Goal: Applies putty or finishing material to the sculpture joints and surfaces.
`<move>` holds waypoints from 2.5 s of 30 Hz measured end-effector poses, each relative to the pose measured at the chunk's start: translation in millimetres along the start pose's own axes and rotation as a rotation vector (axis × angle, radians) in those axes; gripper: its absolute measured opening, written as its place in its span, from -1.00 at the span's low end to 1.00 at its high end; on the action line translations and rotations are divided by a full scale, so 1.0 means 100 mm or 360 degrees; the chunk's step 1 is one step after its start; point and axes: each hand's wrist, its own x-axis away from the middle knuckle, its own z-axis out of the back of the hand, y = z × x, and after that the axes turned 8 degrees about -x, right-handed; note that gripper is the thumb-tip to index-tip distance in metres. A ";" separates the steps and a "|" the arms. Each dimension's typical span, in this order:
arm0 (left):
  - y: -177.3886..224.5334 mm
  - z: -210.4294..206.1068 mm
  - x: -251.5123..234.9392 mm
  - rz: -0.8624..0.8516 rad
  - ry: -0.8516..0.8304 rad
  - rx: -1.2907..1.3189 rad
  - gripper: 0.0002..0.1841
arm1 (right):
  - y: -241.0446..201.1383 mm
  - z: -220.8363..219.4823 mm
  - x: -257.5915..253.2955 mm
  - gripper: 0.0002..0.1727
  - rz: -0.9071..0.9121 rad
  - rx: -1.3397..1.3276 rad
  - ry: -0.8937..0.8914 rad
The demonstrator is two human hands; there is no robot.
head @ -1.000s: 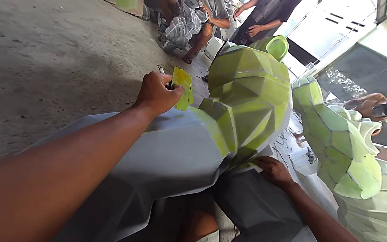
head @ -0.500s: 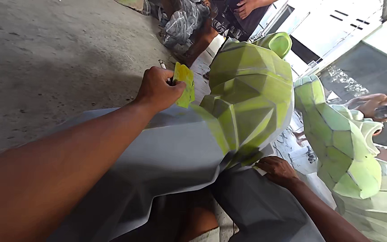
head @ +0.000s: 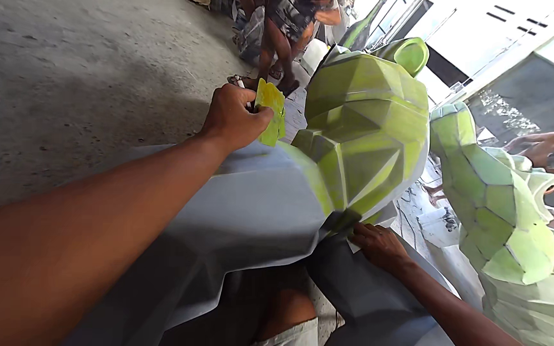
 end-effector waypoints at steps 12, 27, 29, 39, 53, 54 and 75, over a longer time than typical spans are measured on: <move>-0.04 -0.02 -0.02 -0.0027 0.0016 -0.0012 -0.74 | -0.03 -0.20 -0.06 -0.70 0.0027 0.0181 0.0263; -0.08 -0.02 -0.04 -0.0034 0.0003 -0.0013 -0.72 | -0.28 -0.42 -0.26 -0.67 0.0202 0.0280 0.0147; -0.08 -0.03 -0.03 -0.0032 -0.0007 -0.0006 -0.73 | -0.29 -0.35 -0.24 -0.67 0.0159 0.0279 0.0034; -0.03 -0.01 -0.03 -0.0014 0.0009 0.0014 -0.74 | -0.24 -0.18 -0.27 -0.65 0.0262 0.0206 -0.0132; -0.03 -0.04 -0.04 -0.0094 0.0000 0.0328 -0.79 | -0.34 -0.12 -0.27 -0.82 0.0184 0.0015 0.0132; -0.03 -0.05 -0.05 -0.0091 -0.0029 0.0374 -0.79 | -0.31 0.06 -0.26 -0.78 0.0131 -0.0106 0.0291; 0.22 0.15 0.09 0.0565 -0.0994 0.1318 -0.78 | -0.46 1.48 -1.34 -0.65 0.0331 -0.1014 0.1541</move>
